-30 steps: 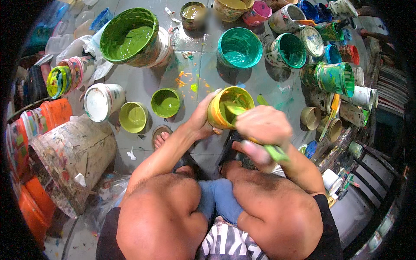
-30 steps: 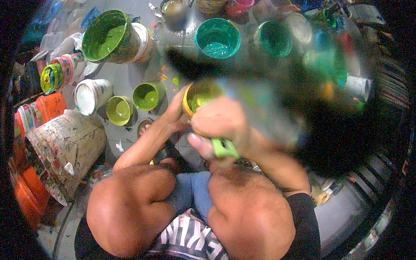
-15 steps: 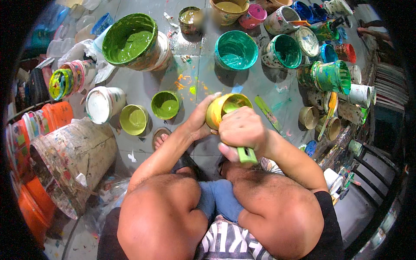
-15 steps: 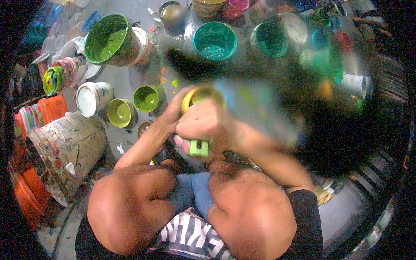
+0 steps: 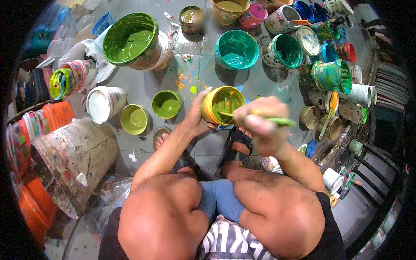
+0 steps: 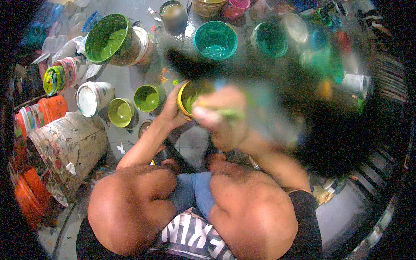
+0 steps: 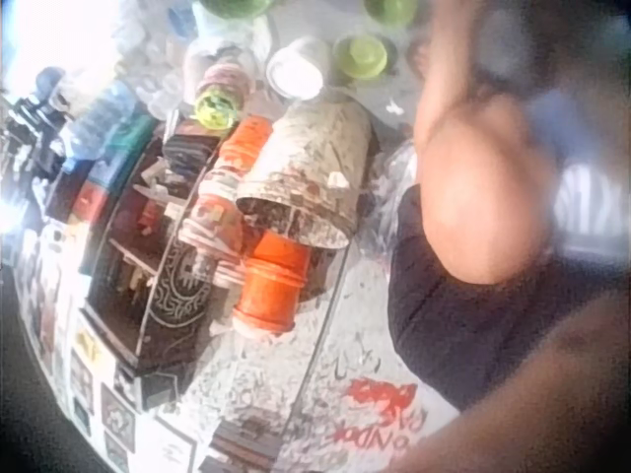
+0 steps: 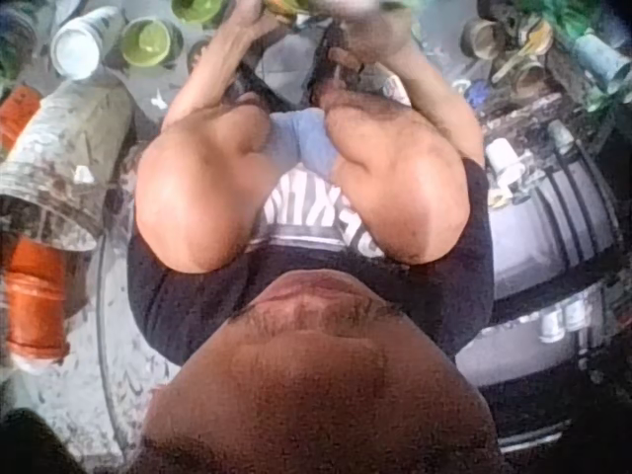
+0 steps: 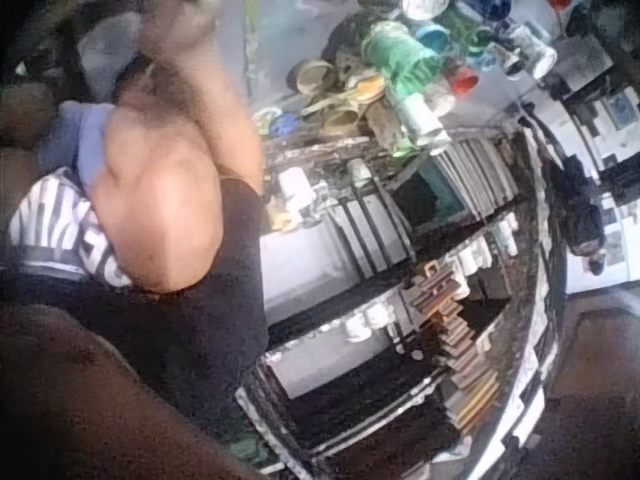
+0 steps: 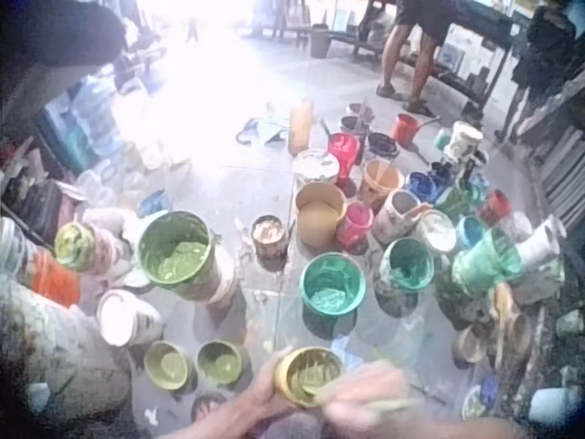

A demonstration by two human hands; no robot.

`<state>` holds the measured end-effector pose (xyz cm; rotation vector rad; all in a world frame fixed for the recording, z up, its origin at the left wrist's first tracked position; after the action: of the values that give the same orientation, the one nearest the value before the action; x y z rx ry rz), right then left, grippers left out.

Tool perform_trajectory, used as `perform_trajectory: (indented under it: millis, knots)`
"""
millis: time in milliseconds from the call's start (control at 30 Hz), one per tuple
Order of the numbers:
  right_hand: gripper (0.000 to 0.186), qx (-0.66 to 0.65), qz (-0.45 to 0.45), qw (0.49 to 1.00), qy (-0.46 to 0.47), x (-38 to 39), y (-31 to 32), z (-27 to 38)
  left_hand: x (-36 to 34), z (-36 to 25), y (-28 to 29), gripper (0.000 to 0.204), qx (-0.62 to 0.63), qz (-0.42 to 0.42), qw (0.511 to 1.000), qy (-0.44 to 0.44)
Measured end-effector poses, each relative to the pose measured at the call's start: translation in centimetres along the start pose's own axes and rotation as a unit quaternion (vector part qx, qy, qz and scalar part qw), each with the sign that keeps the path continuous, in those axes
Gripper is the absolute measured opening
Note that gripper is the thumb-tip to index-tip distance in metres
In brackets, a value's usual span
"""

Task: The person sits on the floor and uses a plastic spatula to stir green paint inside a yellow cup, scraping the sides and bottom.

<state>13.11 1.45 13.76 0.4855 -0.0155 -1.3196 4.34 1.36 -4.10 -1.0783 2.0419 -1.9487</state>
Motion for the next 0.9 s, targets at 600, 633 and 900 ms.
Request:
perform_trajectory:
  millis: [600, 633, 900]
  knots:
    - [0.021, 0.146, -0.155, 0.971, -0.107, -0.3, 0.9, -2.8, -0.3, -0.8, 3.1, 0.05, -0.083, -0.077, 0.99, -0.084]
    - [0.021, 0.092, -0.158, 0.975, -0.128, 0.3, 0.6, -3.0, -0.2, -0.7, 3.2, 0.054, -0.097, -0.084, 0.988, -0.091]
    - [0.029, -0.047, -0.258, 0.952, -0.157, 1.5, 3.3, -3.9, -0.3, -2.4, 2.4, 0.062, -0.127, -0.064, 0.98, -0.142]
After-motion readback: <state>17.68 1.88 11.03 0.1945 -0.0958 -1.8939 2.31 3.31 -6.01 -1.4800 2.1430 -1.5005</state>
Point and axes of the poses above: each hand's wrist, its own x-axis away from the middle knuckle, its own y-axis out of the back of the hand, z = x × y, the point moved 7 cm from there along -x, towards the middle knuckle, and after that the axes turned 9 degrees about -y, right-handed, at the moved point
